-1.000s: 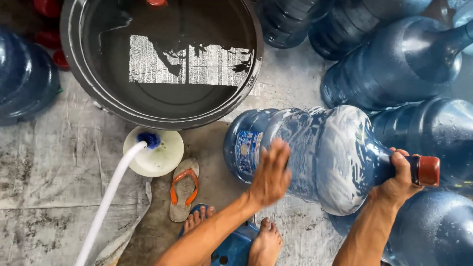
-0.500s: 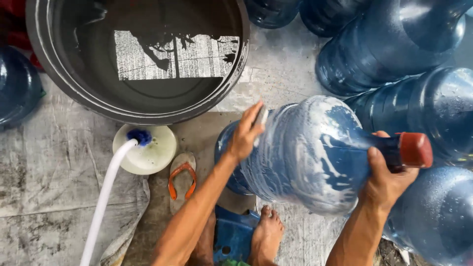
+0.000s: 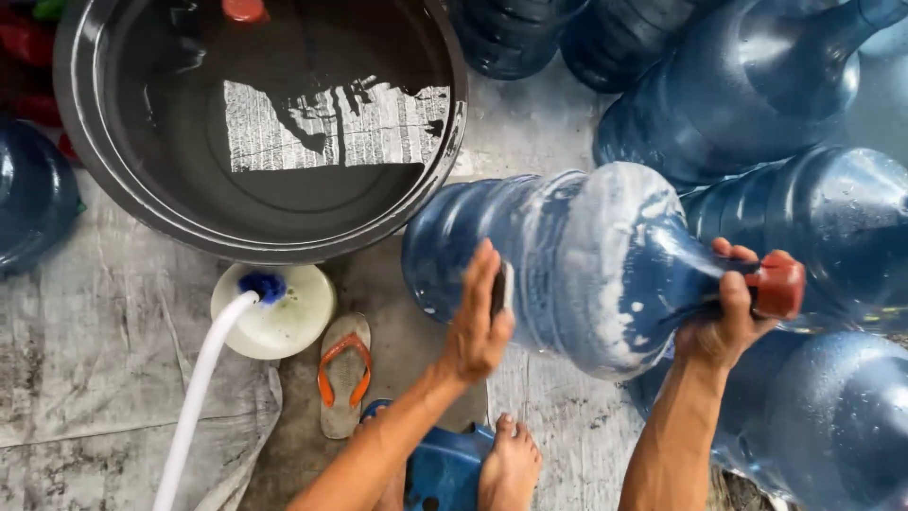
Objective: Cleaning the exterior of a large water jug with soap and water before filling it using a hose.
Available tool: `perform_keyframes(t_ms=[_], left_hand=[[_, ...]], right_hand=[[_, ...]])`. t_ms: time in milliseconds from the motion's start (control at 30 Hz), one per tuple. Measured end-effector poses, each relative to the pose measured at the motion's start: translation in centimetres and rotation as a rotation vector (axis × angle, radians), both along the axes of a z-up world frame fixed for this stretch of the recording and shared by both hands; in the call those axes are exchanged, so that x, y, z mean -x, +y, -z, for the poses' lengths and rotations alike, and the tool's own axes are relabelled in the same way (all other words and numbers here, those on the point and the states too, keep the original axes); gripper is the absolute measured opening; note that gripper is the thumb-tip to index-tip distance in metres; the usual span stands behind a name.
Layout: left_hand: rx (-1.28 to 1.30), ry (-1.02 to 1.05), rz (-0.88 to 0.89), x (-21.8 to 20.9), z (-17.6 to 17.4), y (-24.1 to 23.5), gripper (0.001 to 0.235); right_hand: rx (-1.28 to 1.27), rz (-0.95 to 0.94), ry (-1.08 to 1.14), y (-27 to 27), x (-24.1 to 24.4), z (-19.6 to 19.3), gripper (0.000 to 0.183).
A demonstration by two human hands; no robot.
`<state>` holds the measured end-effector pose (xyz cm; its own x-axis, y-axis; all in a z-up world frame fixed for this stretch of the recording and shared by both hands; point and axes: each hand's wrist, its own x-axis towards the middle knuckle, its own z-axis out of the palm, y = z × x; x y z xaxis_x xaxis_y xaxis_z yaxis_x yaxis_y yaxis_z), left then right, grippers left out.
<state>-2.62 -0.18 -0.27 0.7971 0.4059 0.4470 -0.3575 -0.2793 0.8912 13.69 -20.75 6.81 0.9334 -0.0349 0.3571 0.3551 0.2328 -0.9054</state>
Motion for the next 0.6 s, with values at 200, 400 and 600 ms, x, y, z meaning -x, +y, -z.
perform_keyframes(t_ms=[200, 400, 600], left_hand=[[0.022, 0.199, -0.11, -0.9, 1.3, -1.8, 0.053], [0.144, 0.636, 0.107, -12.5, 5.2, 6.8, 0.057], [0.245, 0.299, -0.006, -1.4, -4.4, 2.5, 0.058]], right_hand=[[0.1, 0.243, 0.052, 0.3, -0.4, -0.6, 0.033], [-0.011, -0.406, -0.073, -1.3, 0.9, 0.3, 0.042], [0.282, -0.083, 0.005, 0.0, 1.1, -0.2, 0.048]])
